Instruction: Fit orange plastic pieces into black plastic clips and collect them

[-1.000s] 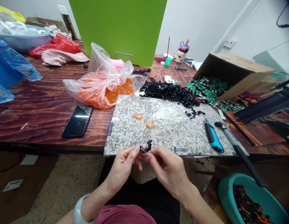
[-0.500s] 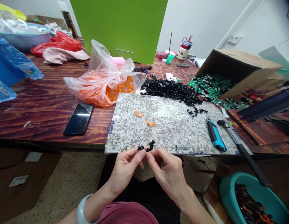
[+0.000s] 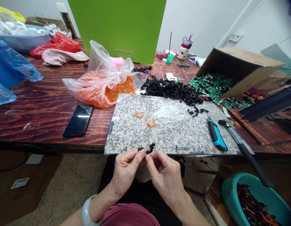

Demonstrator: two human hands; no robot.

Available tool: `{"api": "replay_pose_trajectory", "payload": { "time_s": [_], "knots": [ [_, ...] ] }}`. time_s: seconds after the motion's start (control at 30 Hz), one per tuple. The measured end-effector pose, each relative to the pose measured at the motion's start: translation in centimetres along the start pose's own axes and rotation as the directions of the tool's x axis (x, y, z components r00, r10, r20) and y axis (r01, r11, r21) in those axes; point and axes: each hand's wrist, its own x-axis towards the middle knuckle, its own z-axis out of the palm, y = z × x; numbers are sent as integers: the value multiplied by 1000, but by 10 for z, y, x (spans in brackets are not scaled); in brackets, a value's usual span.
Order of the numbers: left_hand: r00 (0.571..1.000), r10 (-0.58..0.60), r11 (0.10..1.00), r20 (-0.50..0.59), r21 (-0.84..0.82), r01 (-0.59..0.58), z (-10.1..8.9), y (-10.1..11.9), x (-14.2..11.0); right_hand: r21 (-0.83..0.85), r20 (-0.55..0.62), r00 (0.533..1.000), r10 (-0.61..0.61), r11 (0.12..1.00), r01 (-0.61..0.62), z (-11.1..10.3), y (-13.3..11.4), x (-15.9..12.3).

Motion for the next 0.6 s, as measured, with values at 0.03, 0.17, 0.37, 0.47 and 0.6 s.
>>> {"api": "replay_pose_trajectory", "payload": {
  "time_s": [0.03, 0.17, 0.37, 0.47, 0.6],
  "knots": [
    [1000, 11, 1000, -12, 25, -11, 0, 0, 0, 3, 4, 1000, -4, 1000, 4, 0, 0, -1],
    [996, 83, 993, -28, 92, -80, -1, -1, 1, 6, 0, 999, -34, 999, 34, 1, 2, -7],
    [984, 175, 969, -42, 184, -165, -2, -6, -1, -92, -6, 991, -133, 987, 132, 3, 9, -10],
    [978, 208, 954, -36, 230, -194, -2, -6, -1, -122, -4, 982, -189, 975, 187, -1, 10, -6],
    [963, 270, 915, 11, 308, -260, -4, -3, 0, -105, 47, 989, -141, 984, 145, -9, 10, 1]
  ]
}}
